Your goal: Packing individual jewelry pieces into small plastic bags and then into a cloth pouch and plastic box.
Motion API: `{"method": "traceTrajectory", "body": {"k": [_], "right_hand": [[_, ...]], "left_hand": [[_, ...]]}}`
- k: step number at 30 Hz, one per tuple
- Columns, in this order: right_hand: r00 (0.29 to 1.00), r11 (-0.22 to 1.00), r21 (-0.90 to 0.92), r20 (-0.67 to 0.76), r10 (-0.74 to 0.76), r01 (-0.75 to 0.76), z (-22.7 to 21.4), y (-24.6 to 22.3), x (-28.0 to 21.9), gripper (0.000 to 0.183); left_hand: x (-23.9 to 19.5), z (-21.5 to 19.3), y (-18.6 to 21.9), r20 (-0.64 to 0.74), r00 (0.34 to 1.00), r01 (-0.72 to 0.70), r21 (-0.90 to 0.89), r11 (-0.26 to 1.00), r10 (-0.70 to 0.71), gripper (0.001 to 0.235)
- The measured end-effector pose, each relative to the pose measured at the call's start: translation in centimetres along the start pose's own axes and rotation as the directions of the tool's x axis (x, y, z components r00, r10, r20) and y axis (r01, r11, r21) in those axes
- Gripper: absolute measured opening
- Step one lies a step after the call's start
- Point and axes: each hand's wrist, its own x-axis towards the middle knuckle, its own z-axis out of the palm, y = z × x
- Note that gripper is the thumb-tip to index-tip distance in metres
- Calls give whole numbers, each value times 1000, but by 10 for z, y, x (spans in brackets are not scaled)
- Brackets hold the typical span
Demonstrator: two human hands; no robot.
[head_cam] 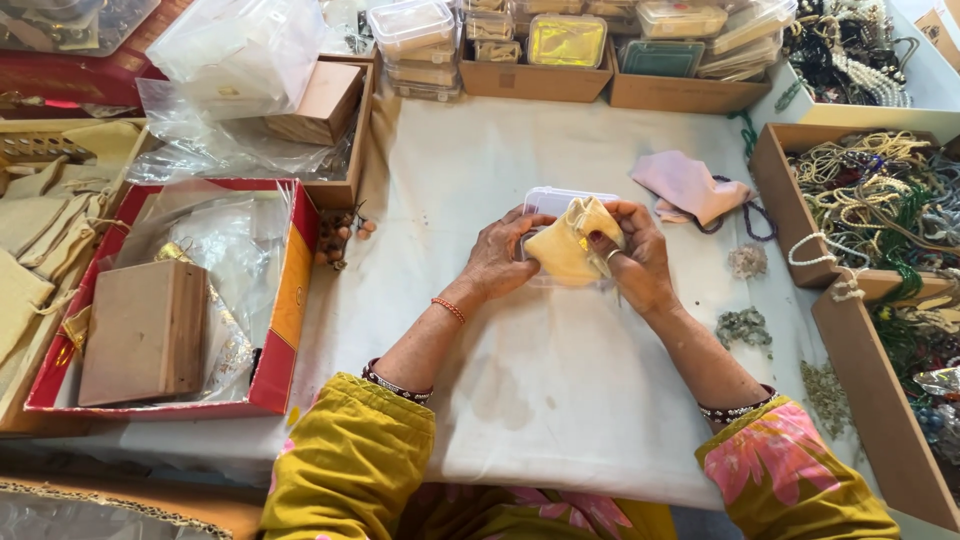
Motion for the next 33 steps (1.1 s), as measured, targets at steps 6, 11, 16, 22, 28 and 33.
{"method": "traceTrajectory", "body": {"k": [6,11,16,22,28,33], "right_hand": [[983,972,165,-42,178,-169,6,-12,0,34],[993,990,77,21,118,-119,11,-25,0,48],[995,996,12,60,84,-84,11,-18,-1,44],[986,988,29,-67,151,-149,6,-11,-1,34],[997,998,59,-73,23,-19,8,-9,-2,35],[999,999,-30,-31,23,-24,14,-23,-3,54]], "left_hand": [[4,8,-15,-33,999,-14,-8,1000,14,63],[3,3,-6,-27,999,19,-28,999,-19,63],[3,4,-8,-46,997,68,9,998,-68,55],[-4,-7,8,-104,994,31,-107,994,-42,36],[-5,-11,11,-209,978,-81,-295,952,18,24],[-3,-10,9,-150,987,-16,-405,914,-49,25]]}}
